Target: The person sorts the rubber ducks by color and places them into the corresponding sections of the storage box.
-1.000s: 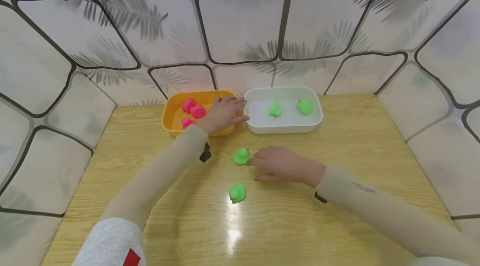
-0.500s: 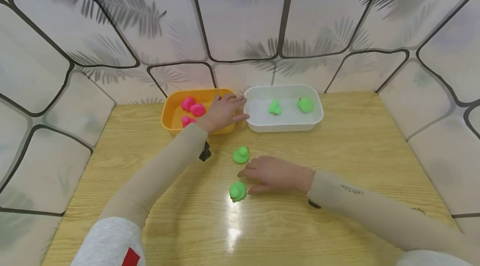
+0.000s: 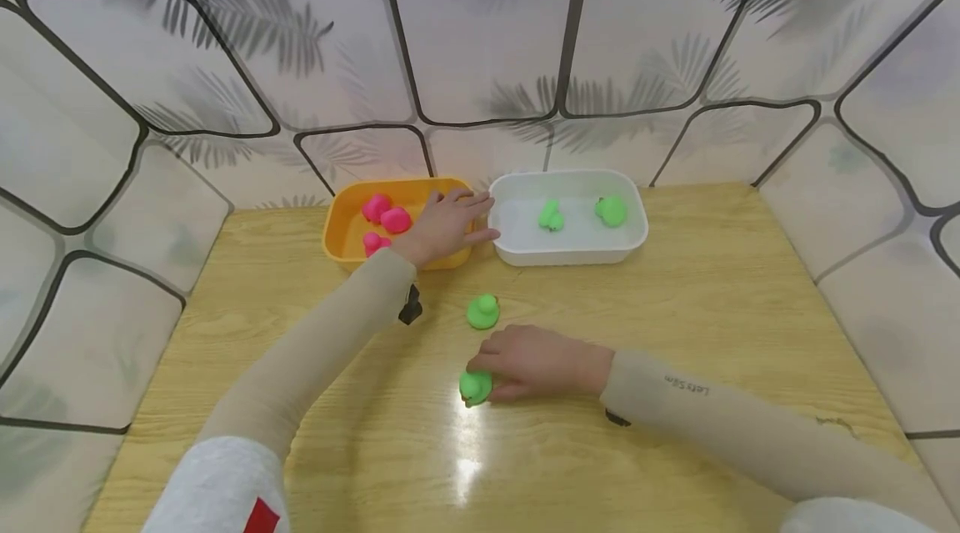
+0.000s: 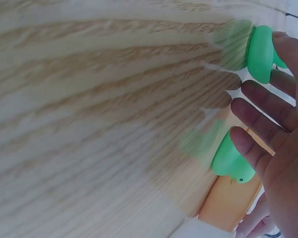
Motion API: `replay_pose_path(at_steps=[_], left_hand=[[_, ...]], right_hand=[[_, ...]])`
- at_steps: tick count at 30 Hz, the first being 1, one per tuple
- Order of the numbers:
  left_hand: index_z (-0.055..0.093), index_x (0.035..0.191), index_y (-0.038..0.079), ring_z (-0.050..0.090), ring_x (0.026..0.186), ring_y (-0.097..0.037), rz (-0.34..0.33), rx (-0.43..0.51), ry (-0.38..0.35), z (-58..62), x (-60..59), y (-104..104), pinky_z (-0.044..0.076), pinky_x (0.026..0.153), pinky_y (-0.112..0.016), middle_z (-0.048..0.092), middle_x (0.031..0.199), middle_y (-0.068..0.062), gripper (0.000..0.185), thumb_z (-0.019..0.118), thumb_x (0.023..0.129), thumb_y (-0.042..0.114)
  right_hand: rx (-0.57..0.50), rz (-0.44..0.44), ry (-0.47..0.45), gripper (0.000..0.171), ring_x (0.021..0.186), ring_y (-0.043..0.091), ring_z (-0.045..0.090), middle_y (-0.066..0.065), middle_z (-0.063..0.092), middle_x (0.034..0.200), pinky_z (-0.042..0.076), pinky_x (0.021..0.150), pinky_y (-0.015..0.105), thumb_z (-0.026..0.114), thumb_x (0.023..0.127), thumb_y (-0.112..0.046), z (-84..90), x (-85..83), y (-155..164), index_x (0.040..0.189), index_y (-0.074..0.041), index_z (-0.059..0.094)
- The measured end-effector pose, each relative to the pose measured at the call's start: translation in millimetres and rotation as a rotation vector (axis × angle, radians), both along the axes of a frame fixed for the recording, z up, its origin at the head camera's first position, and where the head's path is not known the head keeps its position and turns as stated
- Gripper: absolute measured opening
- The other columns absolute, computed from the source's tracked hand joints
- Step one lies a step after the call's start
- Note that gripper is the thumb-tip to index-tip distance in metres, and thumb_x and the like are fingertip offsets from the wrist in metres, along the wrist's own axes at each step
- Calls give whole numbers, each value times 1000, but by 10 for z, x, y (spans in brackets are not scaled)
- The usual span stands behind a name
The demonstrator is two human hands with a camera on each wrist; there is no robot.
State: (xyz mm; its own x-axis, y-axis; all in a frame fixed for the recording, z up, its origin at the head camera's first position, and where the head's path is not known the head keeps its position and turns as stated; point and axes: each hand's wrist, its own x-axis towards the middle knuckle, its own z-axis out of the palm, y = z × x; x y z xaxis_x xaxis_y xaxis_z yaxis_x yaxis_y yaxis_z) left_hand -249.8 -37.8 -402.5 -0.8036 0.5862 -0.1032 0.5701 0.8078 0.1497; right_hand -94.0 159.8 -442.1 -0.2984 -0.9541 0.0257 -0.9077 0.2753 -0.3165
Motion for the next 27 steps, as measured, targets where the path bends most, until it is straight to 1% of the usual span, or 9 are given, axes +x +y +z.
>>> replay_pose_path(at_steps=[3, 8, 12, 15, 22, 27], left_hand=[[38, 163, 18, 33, 151, -29, -2, -13, -7, -7, 9, -1, 25, 117, -59, 36, 168, 0, 75, 47, 104, 63], [38, 163, 18, 34, 151, -29, -5, -8, 3, -6, 14, -4, 25, 118, -60, 37, 167, -1, 74, 46, 105, 63], [40, 162, 17, 35, 150, -30, -10, 9, 12, 0, -3, 2, 25, 117, -61, 38, 167, -1, 74, 47, 105, 63], [39, 162, 17, 35, 150, -29, -13, 6, 15, -10, -10, 1, 26, 116, -58, 38, 167, -1, 74, 46, 105, 63], [39, 162, 18, 35, 150, -29, -11, 0, 20, -14, -9, -6, 27, 114, -57, 39, 166, -1, 74, 47, 105, 63], [40, 162, 17, 35, 150, -29, -12, 4, 15, -26, -20, -4, 28, 112, -56, 38, 167, 0, 73, 47, 105, 62]], right_hand=[[1, -2, -14, 40, 104, 11, 65, -5, 69, 114, 52, 95, 29, 70, 101, -35, -12, 23, -31, 136, -15, 64], [-1, 14, 14, 37, 101, 10, 64, -6, 68, 112, 52, 94, 28, 68, 102, -36, -16, 29, -69, 134, -17, 65], [14, 24, 29, 37, 105, 9, 63, -6, 68, 115, 51, 96, 29, 68, 103, -36, -14, 10, -74, 134, -17, 65], [21, 21, 26, 37, 107, 10, 63, -5, 68, 118, 51, 98, 29, 68, 102, -37, -16, 10, -78, 132, -17, 65], [3, 47, 32, 39, 109, 12, 63, -3, 66, 121, 51, 96, 30, 69, 101, -40, 16, 51, -105, 134, -19, 65], [-13, 56, 41, 35, 108, 12, 63, -3, 67, 120, 51, 97, 30, 68, 102, -40, 21, 56, -99, 129, -20, 67]])
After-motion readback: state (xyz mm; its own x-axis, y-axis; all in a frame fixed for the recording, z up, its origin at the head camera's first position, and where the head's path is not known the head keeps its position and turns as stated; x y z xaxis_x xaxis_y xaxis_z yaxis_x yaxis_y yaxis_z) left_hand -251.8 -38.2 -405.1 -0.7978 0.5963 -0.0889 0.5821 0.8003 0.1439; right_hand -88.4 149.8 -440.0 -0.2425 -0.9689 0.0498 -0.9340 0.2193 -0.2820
